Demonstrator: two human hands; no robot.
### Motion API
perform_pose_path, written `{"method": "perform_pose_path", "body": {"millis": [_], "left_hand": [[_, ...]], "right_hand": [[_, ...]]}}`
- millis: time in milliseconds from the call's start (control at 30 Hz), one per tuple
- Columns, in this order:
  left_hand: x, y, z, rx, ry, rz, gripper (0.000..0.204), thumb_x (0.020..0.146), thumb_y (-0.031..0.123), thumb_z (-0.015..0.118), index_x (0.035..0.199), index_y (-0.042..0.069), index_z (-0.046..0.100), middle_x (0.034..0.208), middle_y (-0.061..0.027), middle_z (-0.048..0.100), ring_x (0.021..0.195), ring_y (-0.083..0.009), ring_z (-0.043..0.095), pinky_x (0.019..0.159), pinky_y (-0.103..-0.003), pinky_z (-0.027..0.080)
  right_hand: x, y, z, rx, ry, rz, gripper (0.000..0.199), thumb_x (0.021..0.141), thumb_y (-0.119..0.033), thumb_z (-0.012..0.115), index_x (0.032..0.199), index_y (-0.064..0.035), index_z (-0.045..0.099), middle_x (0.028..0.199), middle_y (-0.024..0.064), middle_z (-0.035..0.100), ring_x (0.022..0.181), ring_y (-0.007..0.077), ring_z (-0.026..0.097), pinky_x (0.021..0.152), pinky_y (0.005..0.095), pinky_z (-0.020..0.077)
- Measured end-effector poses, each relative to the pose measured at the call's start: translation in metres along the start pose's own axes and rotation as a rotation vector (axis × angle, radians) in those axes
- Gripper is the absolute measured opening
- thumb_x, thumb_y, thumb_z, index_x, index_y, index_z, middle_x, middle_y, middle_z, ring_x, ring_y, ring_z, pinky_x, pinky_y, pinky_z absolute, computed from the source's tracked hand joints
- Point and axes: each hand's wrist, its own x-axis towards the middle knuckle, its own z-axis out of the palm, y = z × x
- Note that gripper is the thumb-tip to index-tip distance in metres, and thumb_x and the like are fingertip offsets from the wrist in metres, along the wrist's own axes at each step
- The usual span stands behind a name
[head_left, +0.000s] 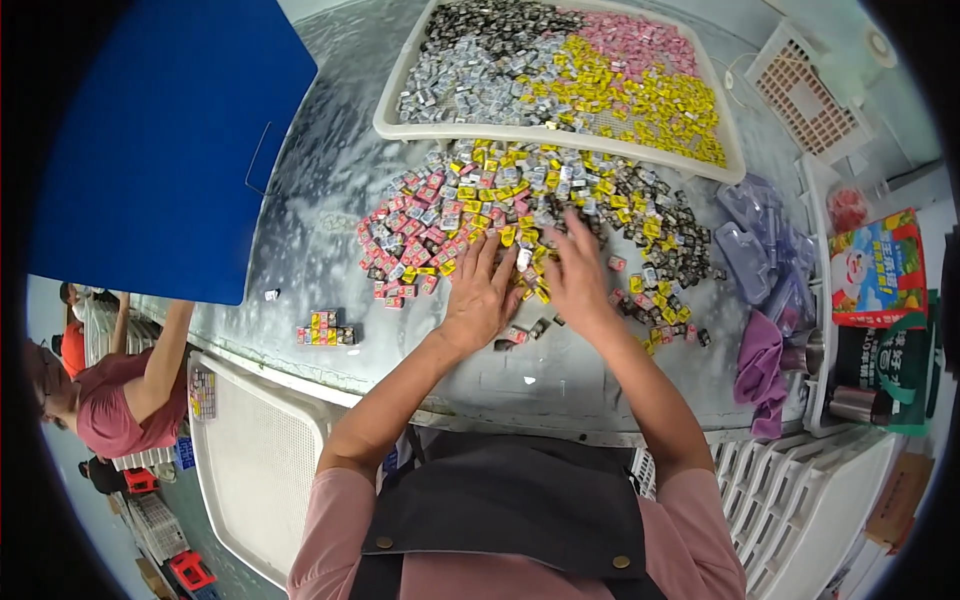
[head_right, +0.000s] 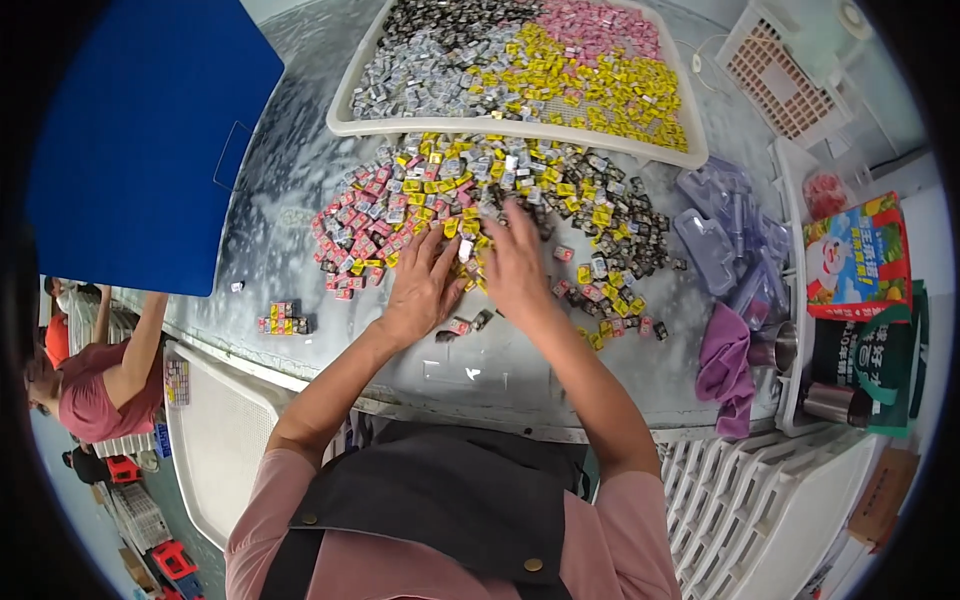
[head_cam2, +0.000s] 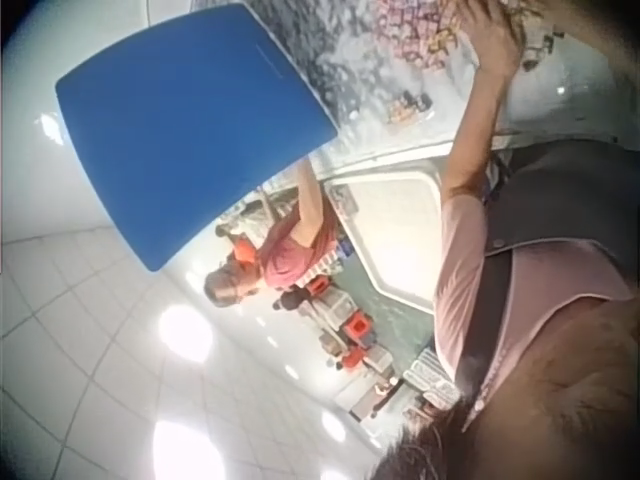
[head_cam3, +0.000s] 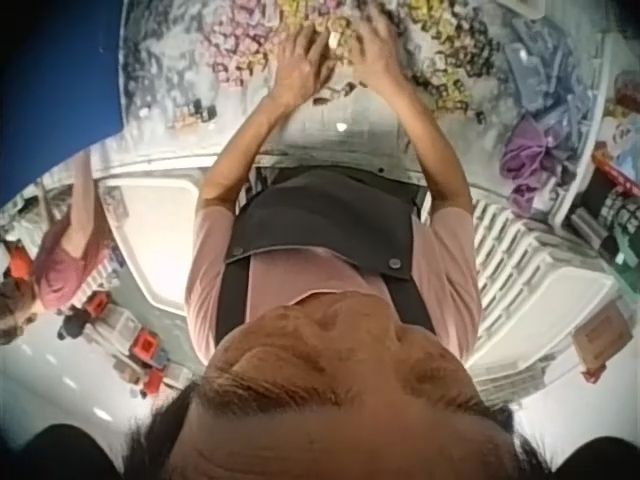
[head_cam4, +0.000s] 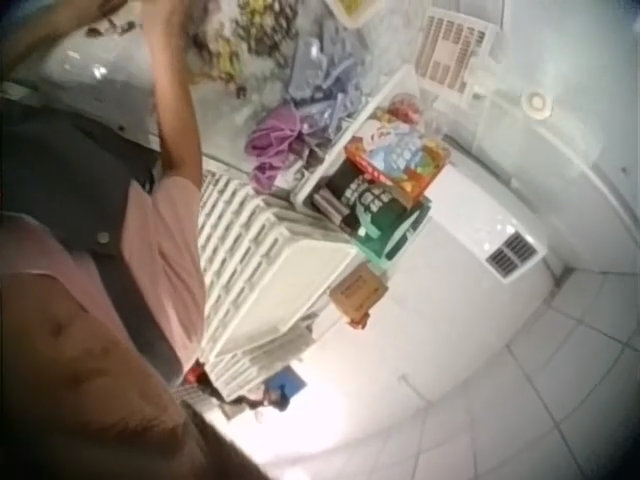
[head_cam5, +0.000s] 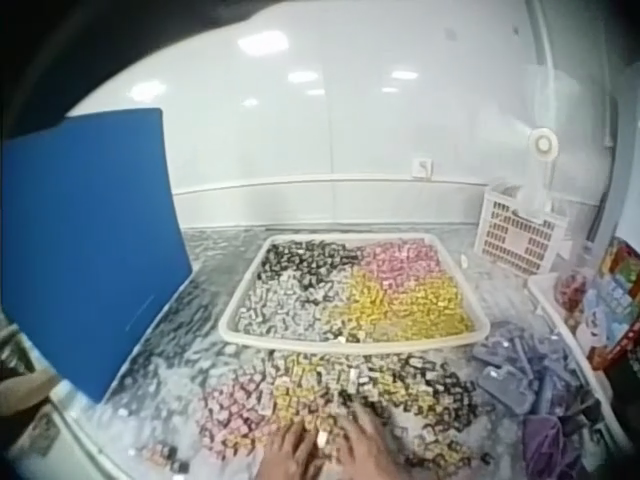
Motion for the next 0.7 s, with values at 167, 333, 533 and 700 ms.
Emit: {"method": "perform_pose_path", "body": {"millis": [167, 333, 533, 700], "left_hand": [[0.004, 0.009, -0.008, 0.057, -0.038, 0.076, 0.062, 0.091, 0.036, 0.066, 0.143, 0.006, 0.05, 0.149, -0.0264, 0.038, 0.139, -0.0471, 0.032, 0.115, -0.059, 0.025], [-0.008, -0.003, -0.026, 0.04, 0.058, 0.082, 0.049, 0.091, 0.029, 0.068, 0.132, 0.005, 0.058, 0.142, -0.0246, 0.044, 0.132, -0.044, 0.04, 0.111, -0.055, 0.032], [-0.089, 0.014, -0.061, -0.103, 0.07, -0.036, 0.035, 0.082, 0.012, 0.077, 0.113, 0.002, 0.065, 0.106, -0.0141, 0.06, 0.095, -0.0337, 0.057, 0.087, -0.044, 0.046], [-0.123, 0.037, -0.058, -0.112, 0.008, -0.01, 0.037, 0.078, 0.016, 0.081, 0.11, 0.004, 0.066, 0.099, -0.0121, 0.058, 0.089, -0.0296, 0.057, 0.077, -0.041, 0.046]], "right_hand": [[-0.025, 0.016, -0.017, -0.008, -0.143, -0.025, 0.039, 0.095, -0.01, 0.062, 0.131, 0.0019, 0.057, 0.148, 0.0194, 0.047, 0.136, 0.0388, 0.046, 0.112, 0.0438, 0.0378], [-0.044, 0.002, -0.04, -0.024, 0.016, -0.001, 0.029, 0.094, -0.01, 0.064, 0.122, -0.0005, 0.062, 0.13, 0.0157, 0.06, 0.117, 0.0336, 0.06, 0.1, 0.041, 0.0479], [-0.085, -0.024, -0.06, -0.087, -0.032, -0.059, 0.022, 0.084, -0.006, 0.072, 0.105, -0.0025, 0.068, 0.107, 0.0129, 0.063, 0.096, 0.0317, 0.06, 0.084, 0.0402, 0.0499], [-0.119, -0.041, -0.051, -0.087, -0.22, -0.091, 0.019, 0.081, -0.011, 0.076, 0.097, -0.003, 0.069, 0.1, 0.0127, 0.062, 0.092, 0.0303, 0.061, 0.08, 0.0399, 0.0499]]}}
